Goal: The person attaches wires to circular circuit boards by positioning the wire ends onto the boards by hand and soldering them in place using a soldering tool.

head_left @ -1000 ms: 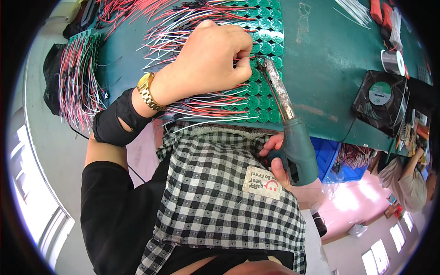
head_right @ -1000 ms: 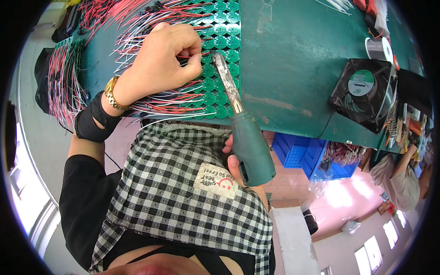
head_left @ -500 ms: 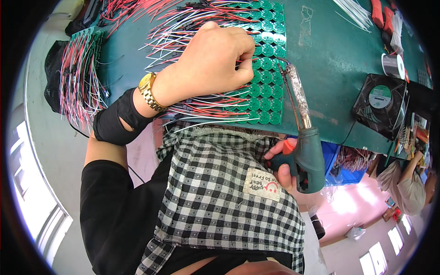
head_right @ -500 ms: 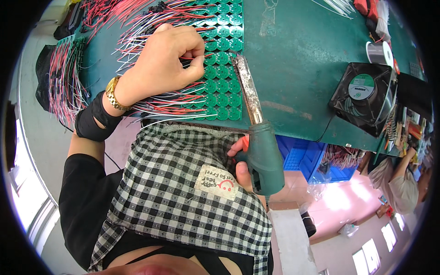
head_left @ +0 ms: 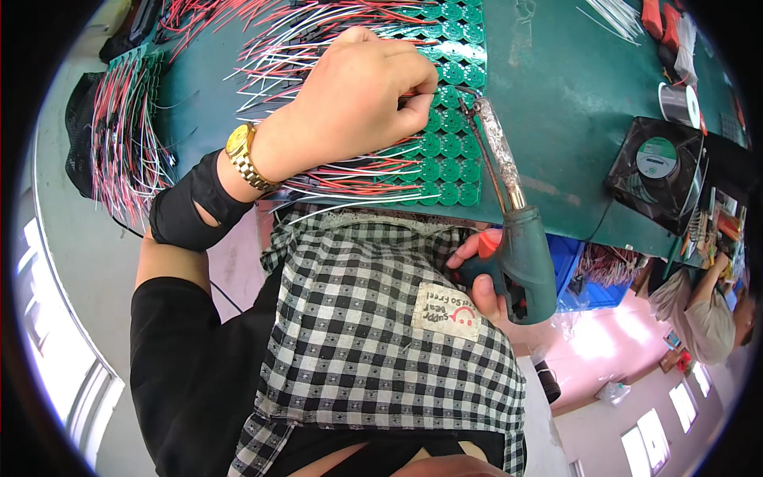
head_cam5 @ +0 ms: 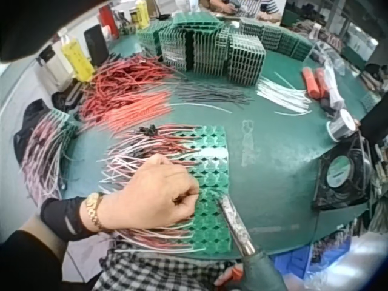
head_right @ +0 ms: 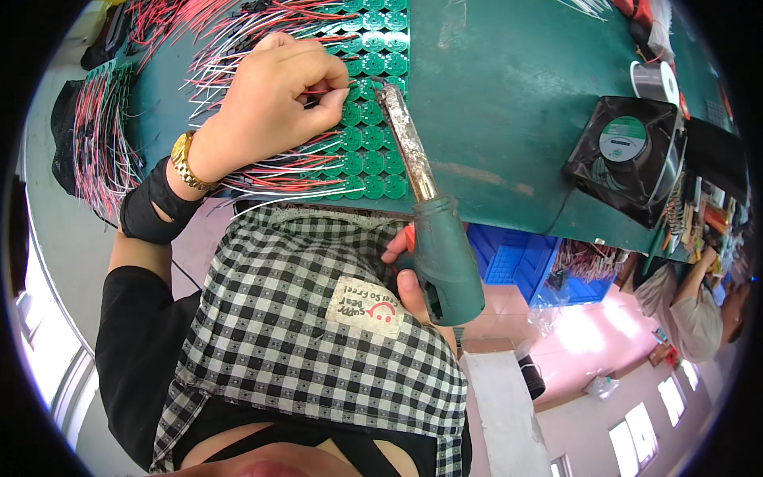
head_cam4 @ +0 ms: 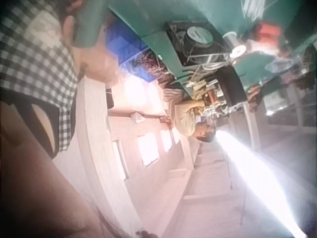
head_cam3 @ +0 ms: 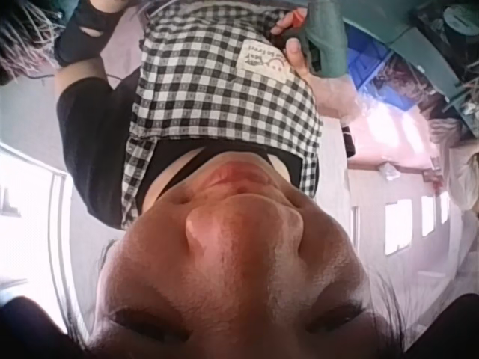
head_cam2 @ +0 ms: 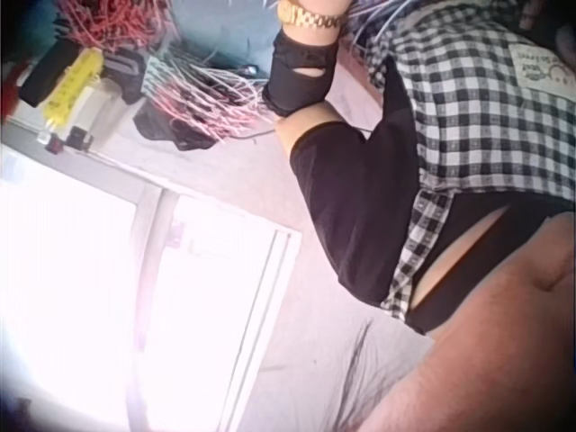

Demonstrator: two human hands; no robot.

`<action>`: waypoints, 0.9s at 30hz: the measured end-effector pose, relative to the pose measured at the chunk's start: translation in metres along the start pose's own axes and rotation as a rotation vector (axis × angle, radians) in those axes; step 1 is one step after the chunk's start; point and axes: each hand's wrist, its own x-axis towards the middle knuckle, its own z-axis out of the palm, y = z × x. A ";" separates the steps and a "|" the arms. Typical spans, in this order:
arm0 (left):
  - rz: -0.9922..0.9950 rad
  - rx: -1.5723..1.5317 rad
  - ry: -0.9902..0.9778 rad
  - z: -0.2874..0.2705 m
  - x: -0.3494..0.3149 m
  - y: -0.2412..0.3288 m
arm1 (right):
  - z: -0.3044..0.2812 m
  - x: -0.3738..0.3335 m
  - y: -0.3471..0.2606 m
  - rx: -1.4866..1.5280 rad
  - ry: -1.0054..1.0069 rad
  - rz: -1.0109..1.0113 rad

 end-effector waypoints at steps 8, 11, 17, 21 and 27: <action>-0.058 0.038 -0.003 0.001 0.002 0.002 | -0.008 0.002 -0.001 -0.036 -0.169 -0.049; -0.069 0.038 0.002 0.002 0.000 0.001 | -0.004 0.004 -0.008 -0.055 -0.150 -0.018; -0.050 0.046 0.008 0.001 0.000 0.001 | -0.013 0.007 0.004 -0.119 -0.242 -0.070; -0.051 0.033 -0.002 0.000 0.000 0.001 | -0.019 0.008 0.008 -0.237 -0.322 -0.166; -0.055 0.014 0.013 0.002 0.002 -0.003 | 0.004 0.002 0.006 0.035 0.143 -0.078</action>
